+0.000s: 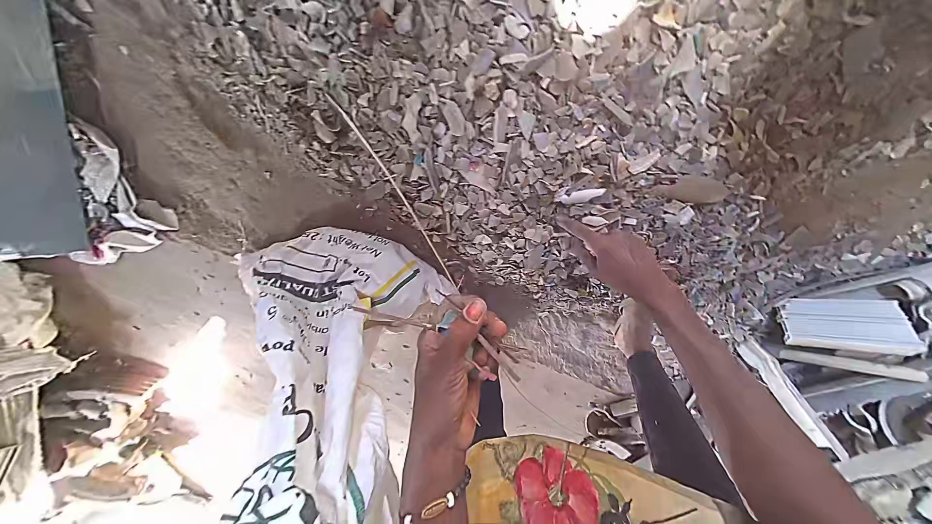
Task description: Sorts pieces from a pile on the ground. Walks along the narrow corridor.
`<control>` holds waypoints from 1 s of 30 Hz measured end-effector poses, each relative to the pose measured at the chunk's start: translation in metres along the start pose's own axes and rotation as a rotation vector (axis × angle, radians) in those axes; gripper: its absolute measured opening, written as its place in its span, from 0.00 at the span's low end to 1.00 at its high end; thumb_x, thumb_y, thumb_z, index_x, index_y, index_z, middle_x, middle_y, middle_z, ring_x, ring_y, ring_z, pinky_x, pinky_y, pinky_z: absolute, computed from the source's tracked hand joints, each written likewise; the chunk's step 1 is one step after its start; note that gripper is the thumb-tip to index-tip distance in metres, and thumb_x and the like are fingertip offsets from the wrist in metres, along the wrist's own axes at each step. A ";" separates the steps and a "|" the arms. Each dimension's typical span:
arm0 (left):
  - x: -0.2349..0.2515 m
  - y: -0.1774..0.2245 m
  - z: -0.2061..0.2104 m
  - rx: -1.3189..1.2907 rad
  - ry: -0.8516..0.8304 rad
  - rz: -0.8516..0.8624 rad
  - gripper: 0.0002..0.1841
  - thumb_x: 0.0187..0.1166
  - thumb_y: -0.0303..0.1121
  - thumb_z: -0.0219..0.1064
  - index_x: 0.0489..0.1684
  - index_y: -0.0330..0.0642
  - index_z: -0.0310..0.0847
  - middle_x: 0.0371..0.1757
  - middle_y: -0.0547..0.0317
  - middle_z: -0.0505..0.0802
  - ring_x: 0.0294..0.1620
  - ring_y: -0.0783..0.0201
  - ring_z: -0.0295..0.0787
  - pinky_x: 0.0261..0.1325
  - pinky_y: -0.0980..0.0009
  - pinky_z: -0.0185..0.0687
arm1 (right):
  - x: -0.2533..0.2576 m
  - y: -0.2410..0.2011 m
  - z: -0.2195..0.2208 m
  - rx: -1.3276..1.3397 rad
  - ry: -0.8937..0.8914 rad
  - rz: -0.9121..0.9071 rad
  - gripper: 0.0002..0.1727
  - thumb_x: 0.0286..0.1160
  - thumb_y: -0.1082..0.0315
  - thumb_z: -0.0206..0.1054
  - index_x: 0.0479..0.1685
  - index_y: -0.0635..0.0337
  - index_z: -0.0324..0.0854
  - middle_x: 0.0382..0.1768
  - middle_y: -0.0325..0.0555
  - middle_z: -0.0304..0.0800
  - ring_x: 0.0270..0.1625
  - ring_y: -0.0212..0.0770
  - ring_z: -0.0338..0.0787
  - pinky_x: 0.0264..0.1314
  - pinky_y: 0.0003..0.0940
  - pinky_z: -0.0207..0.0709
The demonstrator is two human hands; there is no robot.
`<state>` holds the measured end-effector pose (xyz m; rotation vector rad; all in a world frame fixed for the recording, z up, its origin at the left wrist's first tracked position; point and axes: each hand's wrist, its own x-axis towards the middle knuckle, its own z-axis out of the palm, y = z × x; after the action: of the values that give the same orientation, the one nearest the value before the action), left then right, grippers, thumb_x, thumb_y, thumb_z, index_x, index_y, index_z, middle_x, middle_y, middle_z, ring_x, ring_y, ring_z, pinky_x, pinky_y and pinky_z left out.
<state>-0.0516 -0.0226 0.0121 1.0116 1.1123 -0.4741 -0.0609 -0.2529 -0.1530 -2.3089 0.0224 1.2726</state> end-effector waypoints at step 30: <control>-0.027 0.061 -0.077 -0.446 -0.087 0.022 0.07 0.79 0.31 0.66 0.30 0.48 0.84 0.24 0.66 0.93 0.17 0.83 0.82 0.20 0.89 0.75 | 0.006 -0.107 -0.081 -0.396 -0.029 0.336 0.30 0.88 0.70 0.54 0.90 0.59 0.62 0.61 0.76 0.86 0.65 0.76 0.85 0.68 0.71 0.73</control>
<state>-0.0563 0.0694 0.0563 0.6063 1.0663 -0.2331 0.0325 -0.1927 -0.0779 -2.7065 0.1685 1.5950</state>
